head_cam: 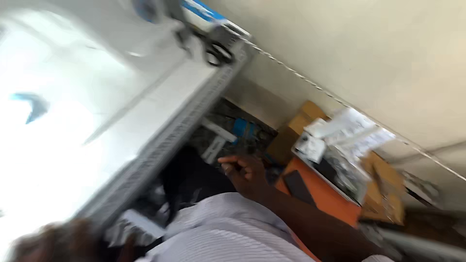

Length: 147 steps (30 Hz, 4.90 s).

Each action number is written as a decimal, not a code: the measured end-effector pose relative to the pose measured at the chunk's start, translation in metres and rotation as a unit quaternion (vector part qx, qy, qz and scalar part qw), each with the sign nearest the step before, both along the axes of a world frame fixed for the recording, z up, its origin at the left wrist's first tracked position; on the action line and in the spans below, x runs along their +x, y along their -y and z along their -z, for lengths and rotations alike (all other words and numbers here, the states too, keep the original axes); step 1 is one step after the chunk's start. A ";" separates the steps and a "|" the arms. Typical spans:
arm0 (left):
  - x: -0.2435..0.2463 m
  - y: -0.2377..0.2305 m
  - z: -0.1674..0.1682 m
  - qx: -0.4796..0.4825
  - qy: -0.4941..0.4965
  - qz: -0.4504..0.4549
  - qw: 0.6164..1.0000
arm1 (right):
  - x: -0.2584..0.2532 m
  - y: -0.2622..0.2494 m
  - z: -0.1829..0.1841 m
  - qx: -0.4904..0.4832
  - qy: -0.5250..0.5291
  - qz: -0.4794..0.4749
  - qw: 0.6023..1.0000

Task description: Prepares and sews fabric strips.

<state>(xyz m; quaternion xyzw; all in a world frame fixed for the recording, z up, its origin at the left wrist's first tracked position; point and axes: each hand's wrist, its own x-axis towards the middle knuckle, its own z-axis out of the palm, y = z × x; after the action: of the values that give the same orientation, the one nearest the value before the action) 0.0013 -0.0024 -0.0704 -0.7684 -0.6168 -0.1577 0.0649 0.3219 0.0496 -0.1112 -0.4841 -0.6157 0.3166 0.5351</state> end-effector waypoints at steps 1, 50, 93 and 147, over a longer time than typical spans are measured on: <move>-0.022 0.002 0.016 0.012 0.014 0.003 1.000 | -0.032 -0.021 -0.013 0.047 0.013 -0.077 0.996; -0.062 0.046 -0.043 0.045 0.172 -0.082 0.981 | -0.252 -0.104 -0.075 0.156 0.167 -0.432 0.872; -0.144 -0.093 -0.049 -0.091 0.224 -0.249 0.938 | -0.260 -0.084 -0.035 0.222 0.188 -0.330 0.898; -0.052 0.015 -0.111 0.125 0.427 0.007 0.896 | -0.199 -0.057 -0.112 0.090 0.092 -0.362 0.923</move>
<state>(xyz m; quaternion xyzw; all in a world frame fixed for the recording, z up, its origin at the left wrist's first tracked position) -0.0503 -0.0179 0.0402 -0.6169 -0.5554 -0.5466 -0.1101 0.1227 0.1062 0.0008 -0.2052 -0.8216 0.3857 0.3661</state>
